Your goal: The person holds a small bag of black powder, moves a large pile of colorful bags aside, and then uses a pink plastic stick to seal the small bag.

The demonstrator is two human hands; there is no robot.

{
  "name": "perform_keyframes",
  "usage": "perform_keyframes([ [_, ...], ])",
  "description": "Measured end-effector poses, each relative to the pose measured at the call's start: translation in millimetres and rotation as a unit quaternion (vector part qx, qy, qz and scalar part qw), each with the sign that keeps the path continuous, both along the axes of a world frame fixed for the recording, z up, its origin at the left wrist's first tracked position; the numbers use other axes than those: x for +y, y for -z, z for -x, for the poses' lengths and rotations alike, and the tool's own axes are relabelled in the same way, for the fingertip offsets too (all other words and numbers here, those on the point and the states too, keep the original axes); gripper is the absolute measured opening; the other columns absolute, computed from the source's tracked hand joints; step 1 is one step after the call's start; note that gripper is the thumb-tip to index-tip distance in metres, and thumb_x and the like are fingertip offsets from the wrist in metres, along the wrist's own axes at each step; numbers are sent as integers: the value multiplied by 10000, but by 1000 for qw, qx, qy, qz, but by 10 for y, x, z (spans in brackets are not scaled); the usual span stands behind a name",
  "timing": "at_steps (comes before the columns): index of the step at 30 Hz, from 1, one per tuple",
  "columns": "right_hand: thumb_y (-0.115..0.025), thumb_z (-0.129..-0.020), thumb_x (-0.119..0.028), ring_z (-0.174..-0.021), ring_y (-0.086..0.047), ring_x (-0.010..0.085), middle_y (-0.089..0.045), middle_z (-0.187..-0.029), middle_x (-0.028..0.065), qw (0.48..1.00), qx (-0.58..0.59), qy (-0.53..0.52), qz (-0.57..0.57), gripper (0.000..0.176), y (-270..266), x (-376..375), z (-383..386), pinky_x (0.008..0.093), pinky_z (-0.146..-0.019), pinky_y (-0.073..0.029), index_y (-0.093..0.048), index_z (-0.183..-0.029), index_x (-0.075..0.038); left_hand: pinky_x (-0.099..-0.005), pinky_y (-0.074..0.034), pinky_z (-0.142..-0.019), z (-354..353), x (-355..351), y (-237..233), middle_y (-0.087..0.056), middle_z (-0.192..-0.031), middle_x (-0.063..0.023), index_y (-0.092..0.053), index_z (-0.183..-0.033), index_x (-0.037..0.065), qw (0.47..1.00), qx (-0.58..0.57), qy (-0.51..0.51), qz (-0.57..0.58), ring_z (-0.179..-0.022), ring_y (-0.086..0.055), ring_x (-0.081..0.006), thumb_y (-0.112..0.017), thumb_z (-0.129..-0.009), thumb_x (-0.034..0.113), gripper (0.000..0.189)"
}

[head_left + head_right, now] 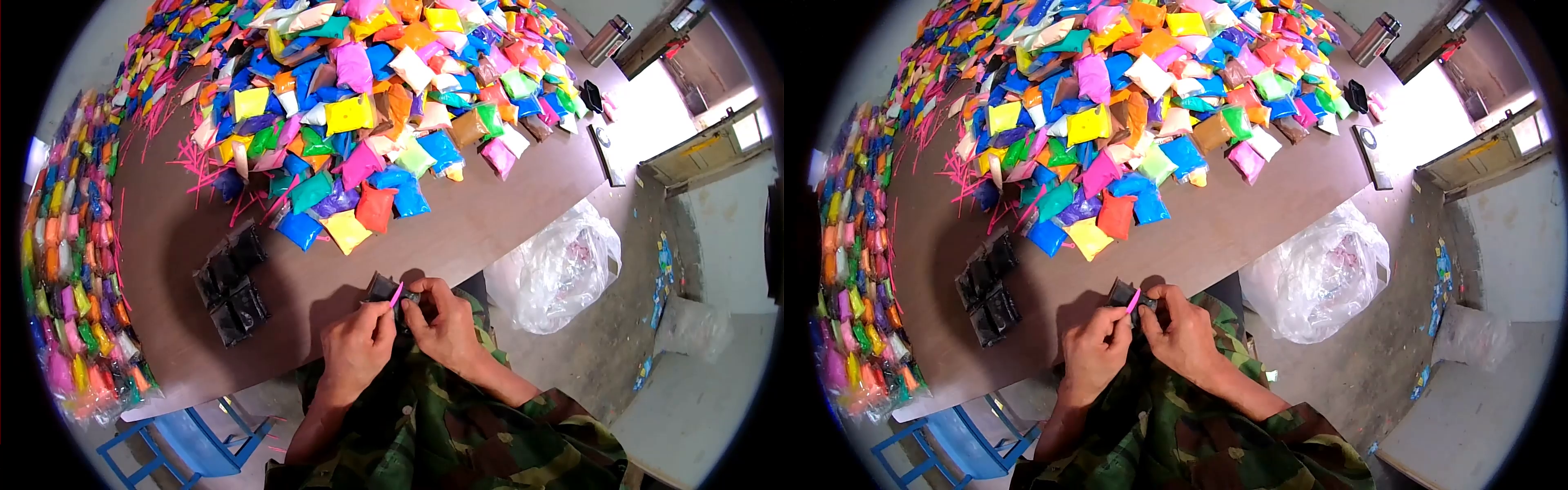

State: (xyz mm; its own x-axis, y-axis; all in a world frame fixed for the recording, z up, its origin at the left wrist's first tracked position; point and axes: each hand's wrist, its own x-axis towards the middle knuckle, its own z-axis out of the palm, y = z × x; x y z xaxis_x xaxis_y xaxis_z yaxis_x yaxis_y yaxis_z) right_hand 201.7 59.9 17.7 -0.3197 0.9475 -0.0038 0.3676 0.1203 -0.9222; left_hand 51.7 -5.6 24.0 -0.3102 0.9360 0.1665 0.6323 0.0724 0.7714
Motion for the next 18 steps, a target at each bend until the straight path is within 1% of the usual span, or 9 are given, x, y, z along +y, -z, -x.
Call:
perform_keyframes([
  [2, -753, -888, -56, -534, -615, 243, -631, -658, 137, 1000, 0, 1, -2, 215, 11, 3, -15, 354, -515, -486, -606, -1036, -4, -439, -528, -552, 61, 35, 22, -687, -714, -129, -681, -919, 93, 999, 49, -1, -3, -630, -687, -342, -735, -883, 92, 65],
  [3, -756, -887, -56, -532, -612, 235, -630, -657, 135, 1000, 3, 1, -8, 215, 21, 5, -19, 350, -513, -484, -607, -1034, -6, -445, -526, -550, 107, 49, 37, -691, -717, -131, -673, -902, 96, 999, 45, -8, 5, -627, -684, -349, -727, -888, 88, 56],
  [4, -759, -887, -56, -531, -610, 228, -629, -656, 133, 1000, 8, 0, -14, 216, 28, 8, -16, 347, -511, -481, -608, -1033, -7, -394, -470, -492, 147, 80, 63, -626, -615, -141, -689, -913, 51, 999, 41, -8, -23, -519, -647, -294, -736, -879, 44, 59],
  [6, -766, -884, -59, -531, -607, 209, -630, -659, 126, 1000, 18, 3, 8, 216, 33, 13, -8, 336, -508, -476, -611, -1026, -9, -393, -469, -489, 219, 121, 27, -629, -625, -146, -696, -920, 45, 996, 81, -17, -9, -521, -648, -289, -734, -885, 48, 52],
  [9, -773, -882, -62, -531, -598, 183, -632, -663, 118, 999, 34, 9, 16, 214, 95, 15, -3, 324, -505, -471, -616, -1018, -10, -389, -482, -507, 254, 140, 2, -648, -667, -156, -703, -928, 44, 999, 40, -29, 0, -563, -662, -304, -730, -889, 50, 47],
  [12, -777, -882, -64, -532, -587, 171, -635, -671, 113, 999, 29, 7, 23, 214, 83, -4, -19, 320, -505, -470, -619, -1016, -10, -409, -501, -543, 55, 149, -150, -671, -719, -164, -710, -926, 55, 999, -9, 41, -30, -629, -675, -343, -737, -882, 61, 52],
  [13, -778, -881, -64, -532, -583, 169, -636, -674, 112, 999, 26, 4, 24, 214, 68, 10, -13, 319, -505, -470, -620, -1016, -10, -439, -517, -586, 36, 156, -152, -686, -761, -173, -702, -921, 65, 998, 44, 54, -13, -687, -679, -382, -730, -881, 70, 50],
  [18, -781, -880, -60, -537, -574, 158, -637, -683, 107, 999, 26, 6, 24, 215, 71, 12, -25, 313, -506, -468, -623, -1020, -15, -470, -513, -602, 227, 292, -145, -688, -778, -181, -670, -907, 52, 994, 97, 45, 20, -714, -676, -404, -702, -894, 71, 40],
])
